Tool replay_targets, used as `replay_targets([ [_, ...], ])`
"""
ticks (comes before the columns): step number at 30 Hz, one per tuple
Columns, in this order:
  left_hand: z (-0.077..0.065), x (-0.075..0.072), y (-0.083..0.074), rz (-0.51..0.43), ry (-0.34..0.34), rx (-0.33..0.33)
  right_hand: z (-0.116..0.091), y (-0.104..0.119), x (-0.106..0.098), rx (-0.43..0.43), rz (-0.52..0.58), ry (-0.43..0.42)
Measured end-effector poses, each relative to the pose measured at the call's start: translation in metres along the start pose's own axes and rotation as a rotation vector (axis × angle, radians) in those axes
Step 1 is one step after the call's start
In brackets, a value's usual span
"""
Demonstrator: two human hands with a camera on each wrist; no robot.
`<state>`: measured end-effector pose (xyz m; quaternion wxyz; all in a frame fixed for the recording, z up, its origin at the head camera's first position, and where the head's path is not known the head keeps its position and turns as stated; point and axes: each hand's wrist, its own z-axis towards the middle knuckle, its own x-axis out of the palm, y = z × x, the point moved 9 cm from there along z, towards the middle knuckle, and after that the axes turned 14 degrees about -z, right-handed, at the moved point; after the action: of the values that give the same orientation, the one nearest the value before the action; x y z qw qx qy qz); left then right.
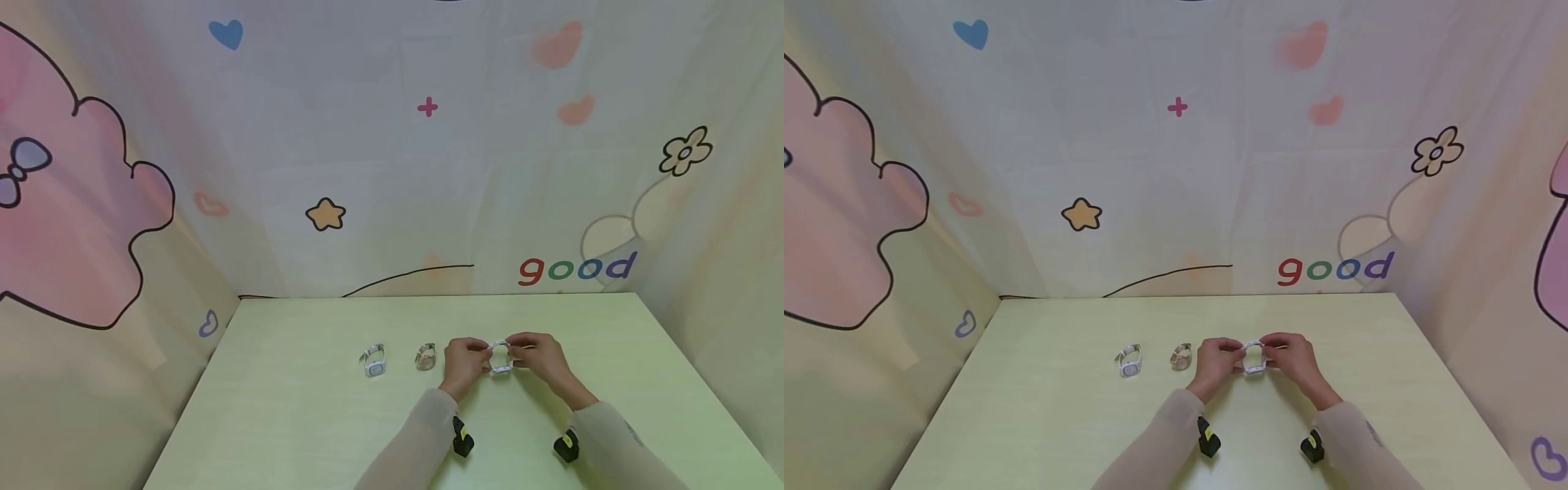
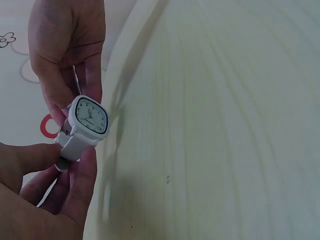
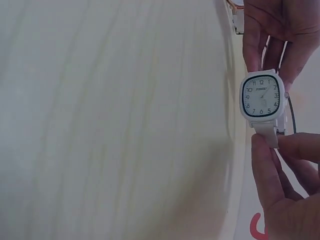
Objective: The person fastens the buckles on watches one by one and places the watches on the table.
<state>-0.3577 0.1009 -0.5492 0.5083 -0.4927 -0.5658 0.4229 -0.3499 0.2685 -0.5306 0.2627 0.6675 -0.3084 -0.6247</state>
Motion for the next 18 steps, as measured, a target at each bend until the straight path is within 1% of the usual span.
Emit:
replay_targets([
  [6,0.007,-0.004,0.002,0.079,-0.006,-0.005,0.008,-0.002,0.007,0.028,-0.022,0.011],
  [11,0.011,-0.01,0.001,0.154,-0.027,-0.009,0.014,-0.004,0.014,0.058,-0.088,0.037],
  [18,0.014,-0.013,-0.002,0.25,-0.042,0.046,0.017,-0.006,0.021,0.084,-0.15,0.084],
])
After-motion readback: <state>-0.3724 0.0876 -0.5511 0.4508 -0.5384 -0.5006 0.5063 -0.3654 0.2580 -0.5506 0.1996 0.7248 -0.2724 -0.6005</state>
